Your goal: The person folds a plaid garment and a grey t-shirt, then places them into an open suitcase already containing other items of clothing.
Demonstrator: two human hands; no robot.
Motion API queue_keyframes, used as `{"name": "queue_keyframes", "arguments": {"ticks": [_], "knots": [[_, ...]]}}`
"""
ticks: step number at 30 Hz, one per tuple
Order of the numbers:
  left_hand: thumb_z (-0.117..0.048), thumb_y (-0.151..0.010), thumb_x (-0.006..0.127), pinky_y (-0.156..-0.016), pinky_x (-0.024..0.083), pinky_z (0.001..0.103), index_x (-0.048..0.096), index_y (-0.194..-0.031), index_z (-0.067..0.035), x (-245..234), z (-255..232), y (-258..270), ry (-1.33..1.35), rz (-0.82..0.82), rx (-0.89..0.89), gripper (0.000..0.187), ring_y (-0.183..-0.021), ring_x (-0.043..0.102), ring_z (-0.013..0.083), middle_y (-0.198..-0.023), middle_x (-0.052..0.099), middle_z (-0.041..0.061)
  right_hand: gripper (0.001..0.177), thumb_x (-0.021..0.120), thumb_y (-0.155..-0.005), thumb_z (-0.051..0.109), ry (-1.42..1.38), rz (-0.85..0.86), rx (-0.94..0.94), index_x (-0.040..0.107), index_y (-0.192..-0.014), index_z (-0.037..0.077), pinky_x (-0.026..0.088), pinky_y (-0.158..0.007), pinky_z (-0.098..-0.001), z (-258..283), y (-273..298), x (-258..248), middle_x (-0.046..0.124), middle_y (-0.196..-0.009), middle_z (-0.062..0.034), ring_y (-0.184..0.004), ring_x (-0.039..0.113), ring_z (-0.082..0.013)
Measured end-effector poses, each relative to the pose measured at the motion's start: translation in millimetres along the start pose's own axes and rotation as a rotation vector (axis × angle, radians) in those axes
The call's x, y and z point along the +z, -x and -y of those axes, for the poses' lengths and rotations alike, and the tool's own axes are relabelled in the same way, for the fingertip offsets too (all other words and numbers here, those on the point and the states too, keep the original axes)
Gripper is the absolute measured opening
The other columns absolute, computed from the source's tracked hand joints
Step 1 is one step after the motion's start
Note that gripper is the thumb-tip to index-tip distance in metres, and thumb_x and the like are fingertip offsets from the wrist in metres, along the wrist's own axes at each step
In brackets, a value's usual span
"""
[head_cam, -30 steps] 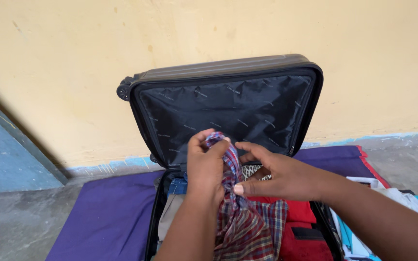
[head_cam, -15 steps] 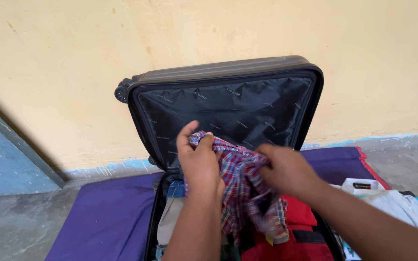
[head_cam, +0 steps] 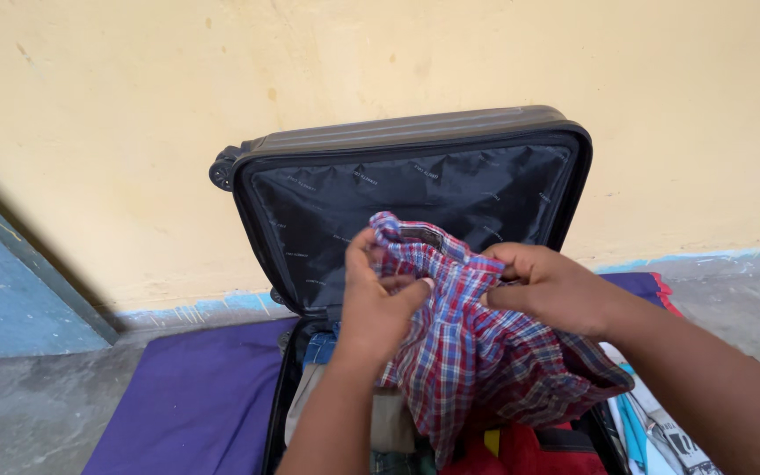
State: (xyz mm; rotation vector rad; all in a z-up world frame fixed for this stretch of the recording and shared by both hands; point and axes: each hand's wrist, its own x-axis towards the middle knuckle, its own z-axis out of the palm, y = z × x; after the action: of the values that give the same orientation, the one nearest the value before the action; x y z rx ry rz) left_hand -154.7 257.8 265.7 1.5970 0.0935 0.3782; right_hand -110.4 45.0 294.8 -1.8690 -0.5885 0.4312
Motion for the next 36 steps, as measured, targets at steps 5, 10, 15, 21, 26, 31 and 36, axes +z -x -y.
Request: {"name": "queue_keyframes", "arguments": {"ticks": [5, 10, 15, 21, 26, 31, 36], "knots": [[-0.001, -0.079, 0.075, -0.084, 0.059, 0.035, 0.043, -0.145, -0.01, 17, 1, 11, 0.053, 0.141, 0.095, 0.074, -0.108, 0.07, 0.0285, -0.139, 0.057, 0.02, 0.028, 0.063, -0.088, 0.002, -0.05, 0.056, -0.077, 0.069, -0.116, 0.004, 0.054, -0.085, -0.0301, -11, -6, 8, 0.076, -0.103, -0.0046, -0.094, 0.068, -0.0101], [-0.004, -0.064, 0.081, -0.098, 0.05, 0.044, 0.058, -0.141, -0.018, 11, -12, 24, -0.426, 0.205, 0.38, 0.081, -0.131, 0.047, 0.0373, -0.158, 0.03, 0.022, 0.029, 0.064, -0.088, 0.001, -0.006, 0.152, -0.128, 0.07, -0.117, 0.005, 0.054, -0.088, -0.0286, -21, -6, 8, 0.076, -0.105, -0.0036, -0.098, 0.068, -0.0085], [-0.02, -0.073, 0.08, -0.12, 0.024, 0.054, 0.074, -0.116, -0.017, 7, -16, 26, -0.857, 0.277, 0.399, 0.044, -0.148, 0.04, 0.0311, -0.133, 0.065, 0.004, 0.029, 0.065, -0.089, 0.002, 0.132, 0.153, -0.183, 0.072, -0.117, 0.005, 0.054, -0.089, -0.0278, -17, -3, 9, 0.077, -0.103, -0.0026, -0.098, 0.068, -0.0086], [-0.021, -0.071, 0.083, -0.11, 0.02, 0.064, 0.074, -0.096, -0.009, 1, -13, 24, -0.959, 0.093, 0.571, 0.03, -0.147, 0.037, 0.0376, -0.142, 0.06, 0.014, 0.047, 0.08, -0.085, 0.022, 0.432, -0.079, 0.051, 0.061, -0.127, 0.014, 0.053, -0.076, -0.0353, 5, 10, 10, 0.074, -0.088, -0.0154, -0.082, 0.068, -0.0194], [-0.026, -0.082, 0.076, -0.117, 0.02, 0.062, 0.069, -0.101, -0.01, -12, -19, 22, -0.943, 0.039, 0.47, 0.026, -0.119, 0.059, 0.0316, -0.101, 0.072, 0.009, 0.063, 0.08, -0.079, 0.024, 0.627, -0.099, 0.038, 0.053, -0.135, 0.02, 0.057, -0.085, -0.0374, -8, 5, 2, 0.077, -0.102, -0.0108, -0.095, 0.077, -0.0241], [-0.034, -0.088, 0.071, -0.112, 0.031, 0.06, 0.068, -0.099, -0.009, -11, -19, 22, -0.92, 0.004, 0.469, 0.028, -0.086, 0.069, 0.0296, -0.083, 0.072, 0.008, 0.037, 0.074, -0.082, 0.02, 0.815, -0.392, -0.085, 0.069, -0.118, 0.015, 0.057, -0.083, -0.0436, -7, 6, -13, 0.076, -0.099, -0.0147, -0.096, 0.073, -0.0338], [-0.046, -0.094, 0.067, -0.071, 0.052, 0.048, 0.059, -0.098, -0.006, 0, -19, 22, -0.926, -0.018, 0.431, 0.041, -0.085, 0.068, 0.0364, -0.091, 0.071, 0.011, 0.025, 0.066, -0.082, 0.013, 0.853, -0.688, -0.367, 0.071, -0.106, 0.009, 0.055, -0.08, -0.0471, 12, 18, -11, 0.074, -0.096, -0.0152, -0.089, 0.071, -0.037]]}}
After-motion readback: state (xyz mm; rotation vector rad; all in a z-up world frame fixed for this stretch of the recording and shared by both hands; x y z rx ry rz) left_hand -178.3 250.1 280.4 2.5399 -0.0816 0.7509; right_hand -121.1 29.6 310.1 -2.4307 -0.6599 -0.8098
